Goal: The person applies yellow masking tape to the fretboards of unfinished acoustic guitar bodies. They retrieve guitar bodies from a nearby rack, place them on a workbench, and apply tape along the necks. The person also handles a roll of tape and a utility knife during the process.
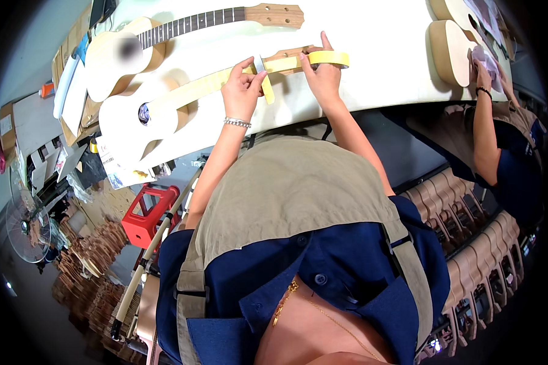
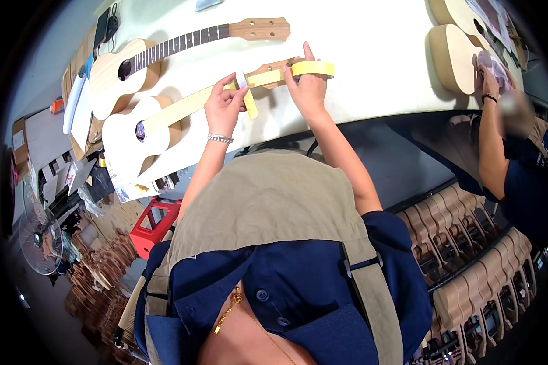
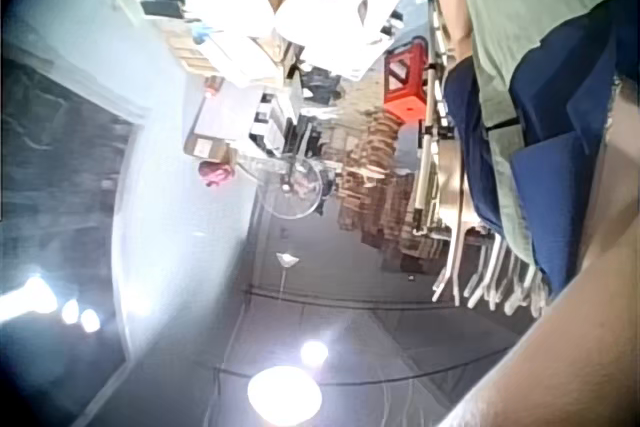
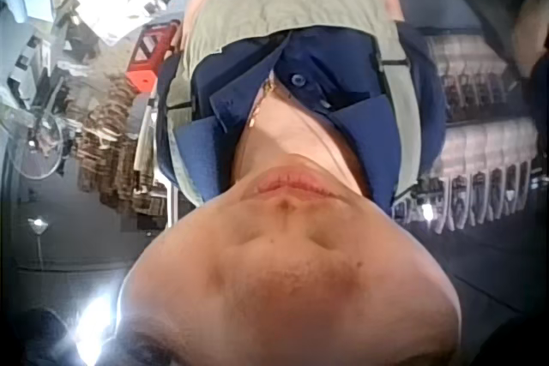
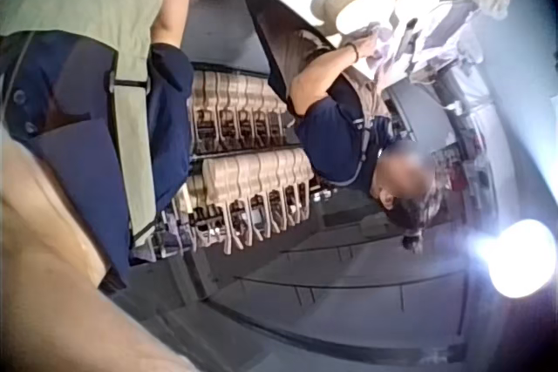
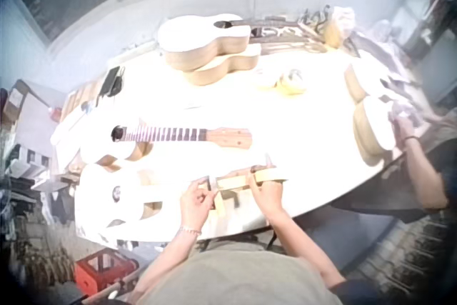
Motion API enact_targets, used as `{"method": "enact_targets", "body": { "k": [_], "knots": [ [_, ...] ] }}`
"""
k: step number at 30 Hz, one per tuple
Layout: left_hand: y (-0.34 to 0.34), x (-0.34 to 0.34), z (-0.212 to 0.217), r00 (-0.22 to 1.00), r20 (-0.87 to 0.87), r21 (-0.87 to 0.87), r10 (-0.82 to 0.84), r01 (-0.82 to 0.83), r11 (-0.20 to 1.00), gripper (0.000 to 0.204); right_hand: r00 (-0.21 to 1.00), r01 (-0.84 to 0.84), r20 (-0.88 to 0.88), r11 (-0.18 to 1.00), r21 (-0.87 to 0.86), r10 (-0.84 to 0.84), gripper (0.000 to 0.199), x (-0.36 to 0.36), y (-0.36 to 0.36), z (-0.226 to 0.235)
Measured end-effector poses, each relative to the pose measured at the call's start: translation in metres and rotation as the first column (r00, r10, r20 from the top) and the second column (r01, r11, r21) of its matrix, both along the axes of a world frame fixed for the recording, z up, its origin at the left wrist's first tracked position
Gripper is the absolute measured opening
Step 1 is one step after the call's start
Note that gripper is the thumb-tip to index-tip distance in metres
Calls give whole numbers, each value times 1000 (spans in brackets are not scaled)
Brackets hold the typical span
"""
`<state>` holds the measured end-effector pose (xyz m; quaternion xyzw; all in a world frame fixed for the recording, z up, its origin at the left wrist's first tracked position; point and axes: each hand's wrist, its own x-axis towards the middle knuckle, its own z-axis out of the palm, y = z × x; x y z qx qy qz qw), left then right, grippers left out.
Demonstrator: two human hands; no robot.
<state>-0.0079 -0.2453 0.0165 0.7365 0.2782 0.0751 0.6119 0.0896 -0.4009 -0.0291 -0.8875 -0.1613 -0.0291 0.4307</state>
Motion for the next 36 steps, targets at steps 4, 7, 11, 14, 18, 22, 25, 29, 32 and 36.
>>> {"method": "enact_targets", "body": {
  "k": [4,7,11,14,18,22,25,29,32,36],
  "knots": [
    [0,5,-3,999,-40,12,0,1,1000,39,1000,-8,-9,1000,0,8,60,0,-1,2],
    [-4,6,1,998,-64,51,14,-11,999,37,967,-61,240,993,-104,84,48,-3,2,9],
    [0,6,-10,995,-99,130,33,-20,991,36,711,-490,597,871,40,373,26,-48,23,45],
    [15,4,-5,993,35,336,-109,91,937,33,881,-473,287,731,491,376,17,-42,37,86],
    [76,25,21,970,-35,568,-241,218,794,39,850,233,-402,440,867,341,42,-2,49,89],
    [117,52,13,890,-86,856,-448,296,424,28,813,330,-396,223,917,426,57,18,66,86],
    [81,52,22,976,142,-287,-165,200,937,47,829,311,-395,261,914,395,59,18,80,85],
    [57,58,25,990,26,-705,136,-78,705,7,761,429,-452,161,889,467,56,17,101,87],
    [114,47,18,983,82,-539,164,-95,837,11,586,785,-130,-521,337,800,41,49,55,64],
    [244,19,15,969,57,114,239,-244,963,17,835,544,-363,-520,659,414,50,104,2,60]
  ]
}}
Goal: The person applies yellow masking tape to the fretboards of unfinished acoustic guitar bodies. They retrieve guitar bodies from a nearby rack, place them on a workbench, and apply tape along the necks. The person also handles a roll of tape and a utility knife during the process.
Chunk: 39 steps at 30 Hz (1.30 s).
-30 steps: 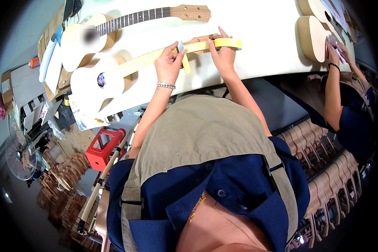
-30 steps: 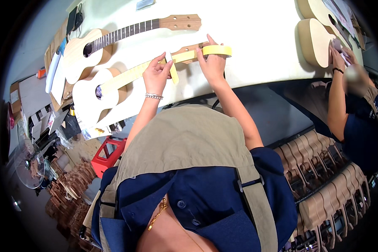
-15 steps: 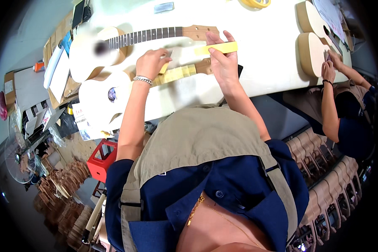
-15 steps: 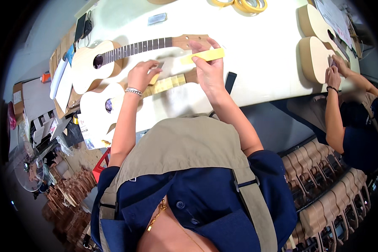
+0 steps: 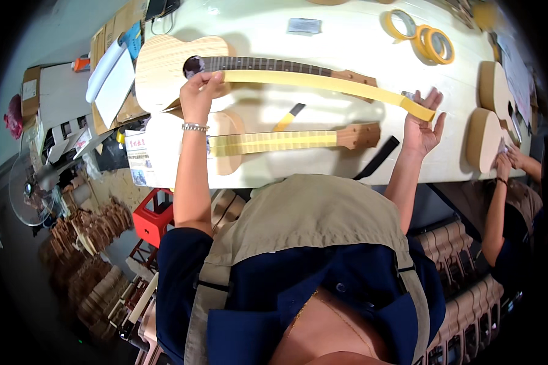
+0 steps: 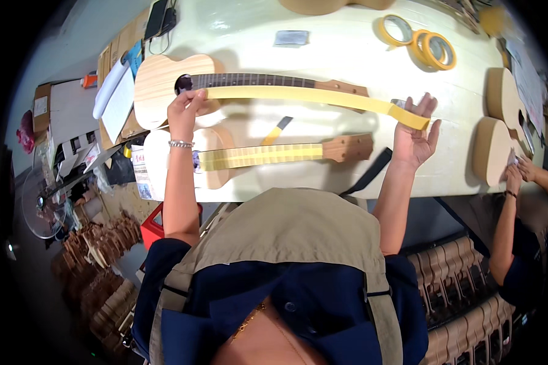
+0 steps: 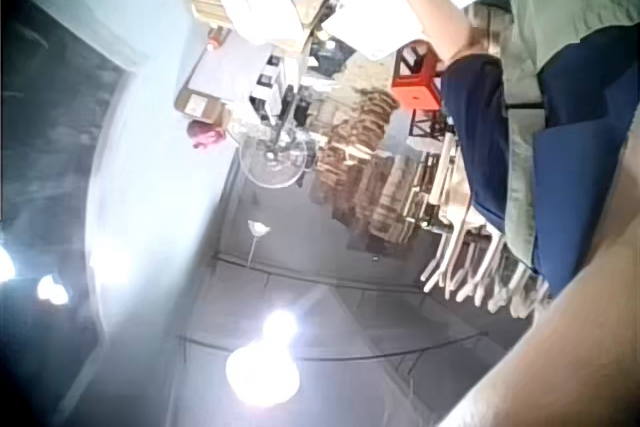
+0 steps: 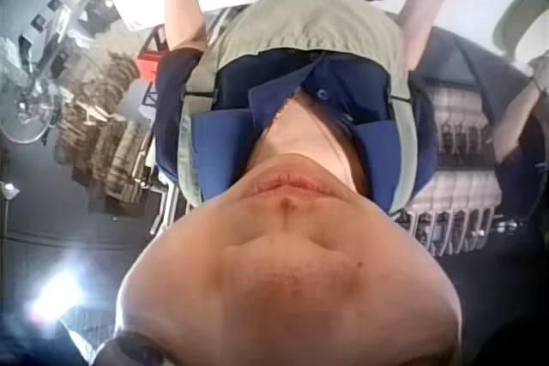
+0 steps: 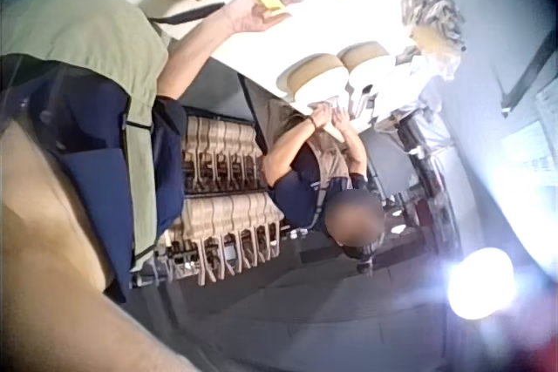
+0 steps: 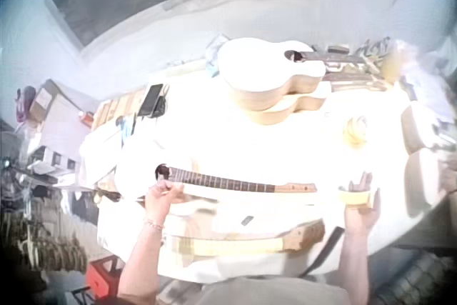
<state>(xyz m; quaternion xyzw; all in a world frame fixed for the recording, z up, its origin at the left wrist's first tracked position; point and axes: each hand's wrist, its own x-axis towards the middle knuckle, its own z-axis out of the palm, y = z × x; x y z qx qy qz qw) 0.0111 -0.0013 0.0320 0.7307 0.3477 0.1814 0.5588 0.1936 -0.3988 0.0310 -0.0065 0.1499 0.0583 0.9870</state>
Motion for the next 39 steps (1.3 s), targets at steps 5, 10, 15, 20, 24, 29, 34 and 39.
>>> {"method": "enact_targets", "body": {
  "k": [5,10,15,20,24,29,34,39],
  "knots": [
    [52,17,-7,990,-140,501,34,41,865,22,776,574,46,-674,-465,629,91,-23,72,-6],
    [61,16,-7,977,-197,252,79,-27,967,37,884,113,-173,-557,-823,435,94,-20,80,-10],
    [66,19,-11,971,-231,249,66,-7,968,66,897,88,-113,-423,-902,427,96,-20,87,-8],
    [42,31,7,920,-328,486,214,-30,873,74,905,143,-41,-393,-908,423,95,-22,83,-20],
    [30,18,-4,933,-359,787,21,291,545,71,908,171,-58,-492,-854,416,94,-22,83,-22],
    [-14,14,-17,796,-604,751,41,550,365,70,914,212,-68,-614,-761,400,95,-21,81,-29],
    [-124,60,-17,736,-531,598,-419,676,430,76,921,307,4,-719,-623,390,95,-20,84,-36],
    [-142,61,-17,393,-409,363,-824,898,248,42,916,321,4,-725,-609,402,93,-21,84,-34]
  ]
}}
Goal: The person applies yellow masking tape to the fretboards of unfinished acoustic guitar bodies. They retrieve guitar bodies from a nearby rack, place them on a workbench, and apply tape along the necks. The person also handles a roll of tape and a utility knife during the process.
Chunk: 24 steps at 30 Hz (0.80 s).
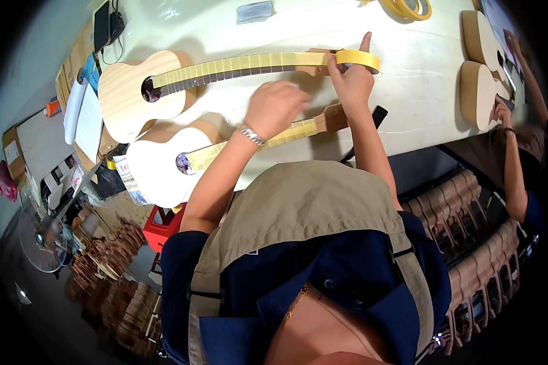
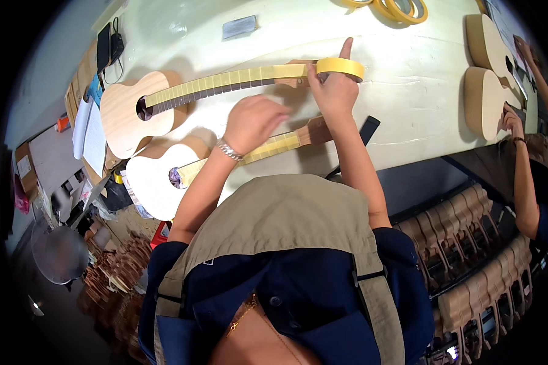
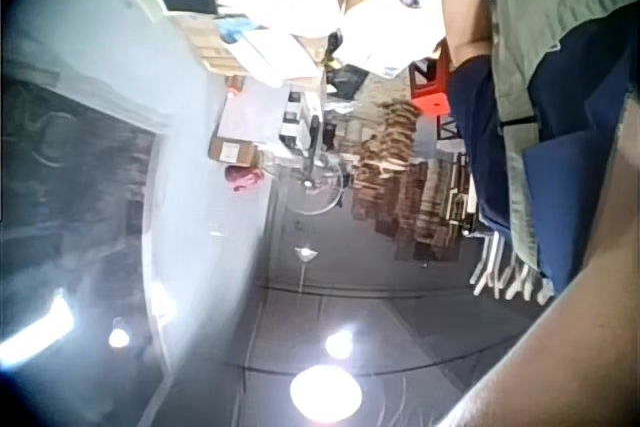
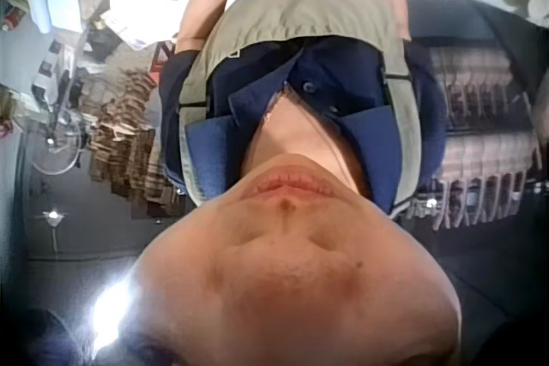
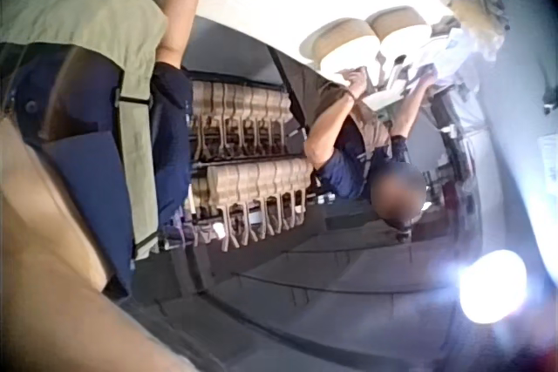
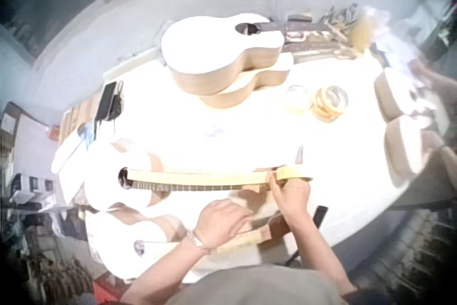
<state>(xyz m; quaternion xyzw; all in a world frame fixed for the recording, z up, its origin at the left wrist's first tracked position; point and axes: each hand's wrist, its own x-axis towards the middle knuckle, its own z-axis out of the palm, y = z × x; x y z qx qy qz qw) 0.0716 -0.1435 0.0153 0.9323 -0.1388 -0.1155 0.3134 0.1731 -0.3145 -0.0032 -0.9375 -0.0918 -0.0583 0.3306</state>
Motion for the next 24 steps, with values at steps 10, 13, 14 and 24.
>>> {"method": "enact_targets", "body": {
  "k": [10,13,14,24],
  "knots": [
    [17,-7,1,896,-191,108,401,-387,916,35,998,13,-69,999,36,-10,87,-3,-3,-6],
    [-1,10,7,760,-199,-305,619,-648,698,35,1000,-12,9,1000,10,12,86,0,-3,-13],
    [-6,17,7,692,-233,-415,683,-706,574,35,1000,-11,5,1000,1,11,86,-2,-4,-14],
    [-10,37,5,684,-350,-428,639,-724,541,42,999,-31,-24,999,36,32,43,-4,0,-11]
  ]
}}
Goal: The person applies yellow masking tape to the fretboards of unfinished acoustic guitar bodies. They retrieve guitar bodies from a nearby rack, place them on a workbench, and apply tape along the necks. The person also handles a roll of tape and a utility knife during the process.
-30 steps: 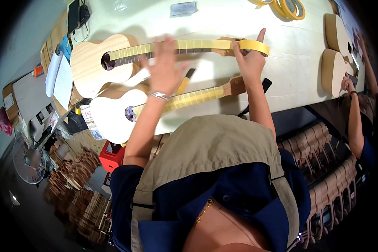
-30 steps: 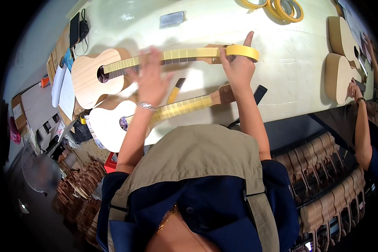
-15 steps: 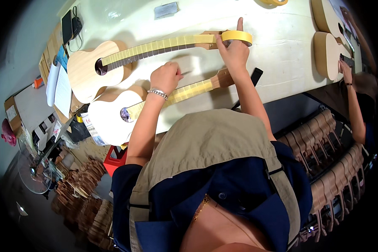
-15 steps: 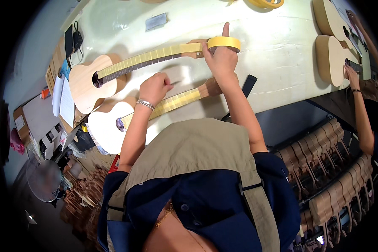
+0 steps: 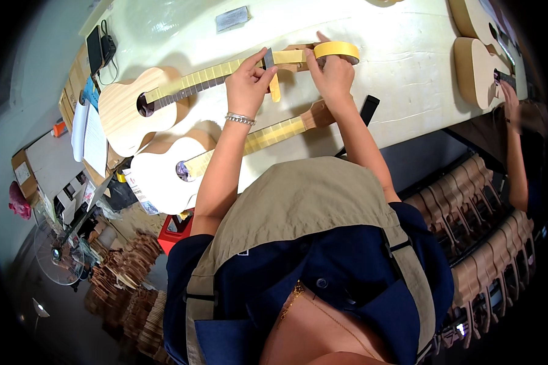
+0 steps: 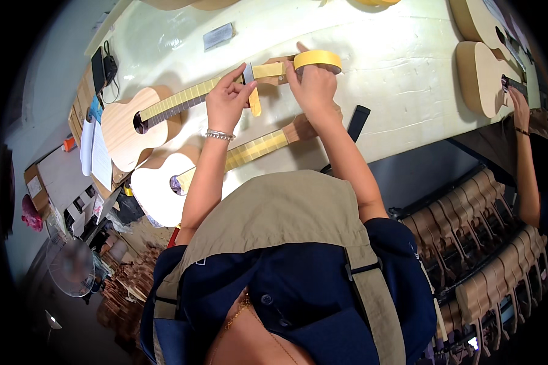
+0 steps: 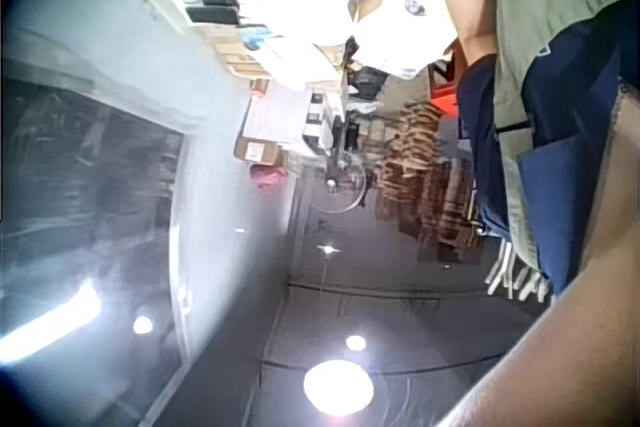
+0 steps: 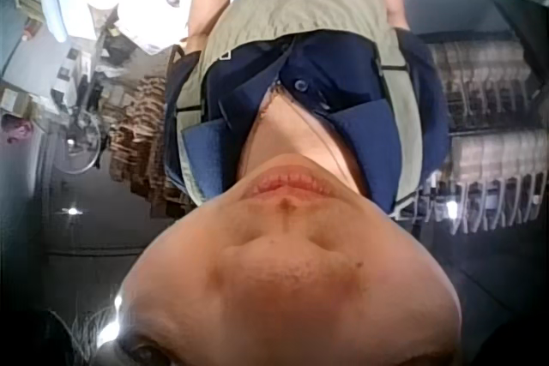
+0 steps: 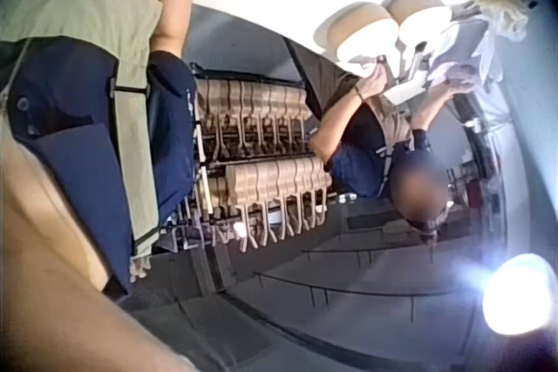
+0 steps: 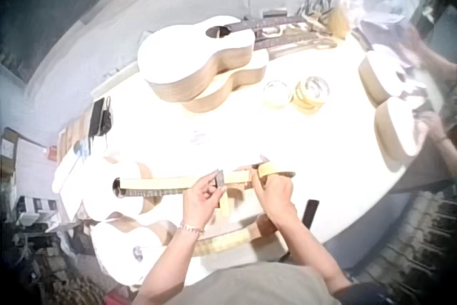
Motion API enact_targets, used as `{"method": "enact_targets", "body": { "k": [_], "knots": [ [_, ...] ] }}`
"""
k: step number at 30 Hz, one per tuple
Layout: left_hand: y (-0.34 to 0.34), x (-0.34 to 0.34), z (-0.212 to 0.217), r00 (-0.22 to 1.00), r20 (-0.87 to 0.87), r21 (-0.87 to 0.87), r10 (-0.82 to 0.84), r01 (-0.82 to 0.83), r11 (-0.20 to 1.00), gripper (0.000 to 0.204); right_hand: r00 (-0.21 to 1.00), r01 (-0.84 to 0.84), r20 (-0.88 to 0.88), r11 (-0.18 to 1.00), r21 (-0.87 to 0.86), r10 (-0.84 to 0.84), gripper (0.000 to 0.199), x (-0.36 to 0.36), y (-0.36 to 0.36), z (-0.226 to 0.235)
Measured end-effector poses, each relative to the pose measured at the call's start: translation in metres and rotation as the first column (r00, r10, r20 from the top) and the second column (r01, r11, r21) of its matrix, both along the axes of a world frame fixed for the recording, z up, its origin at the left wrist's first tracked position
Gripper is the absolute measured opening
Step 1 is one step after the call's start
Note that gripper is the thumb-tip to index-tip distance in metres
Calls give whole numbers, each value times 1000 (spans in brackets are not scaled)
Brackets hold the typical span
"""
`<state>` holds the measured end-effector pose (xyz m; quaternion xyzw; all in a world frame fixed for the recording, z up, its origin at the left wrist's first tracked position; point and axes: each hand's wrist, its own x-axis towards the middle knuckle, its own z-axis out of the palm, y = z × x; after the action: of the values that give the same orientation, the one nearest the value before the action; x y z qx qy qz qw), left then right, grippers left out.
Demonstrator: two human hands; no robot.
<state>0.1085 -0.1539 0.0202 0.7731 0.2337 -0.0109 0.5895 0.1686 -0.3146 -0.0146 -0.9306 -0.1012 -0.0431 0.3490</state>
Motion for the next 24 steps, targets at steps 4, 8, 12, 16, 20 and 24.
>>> {"method": "enact_targets", "body": {
  "k": [4,8,12,16,20,24],
  "knots": [
    [1,1,-4,999,-34,119,-15,19,993,42,882,-445,293,856,262,369,12,-35,15,44],
    [12,-11,-16,986,66,270,-154,131,954,41,904,-421,253,627,655,344,9,-52,23,68],
    [27,-41,2,898,162,559,-409,258,788,48,944,130,-197,250,959,266,25,-41,27,65],
    [-1,-42,13,985,162,-276,56,-10,961,30,933,148,-193,166,975,302,28,-47,32,60],
    [-9,-46,24,961,-7,-635,275,-217,741,7,742,598,-368,-306,741,560,33,-53,35,59],
    [108,-84,27,936,142,-258,323,-280,925,5,795,606,-196,-744,282,573,38,-7,-38,59]
  ]
}}
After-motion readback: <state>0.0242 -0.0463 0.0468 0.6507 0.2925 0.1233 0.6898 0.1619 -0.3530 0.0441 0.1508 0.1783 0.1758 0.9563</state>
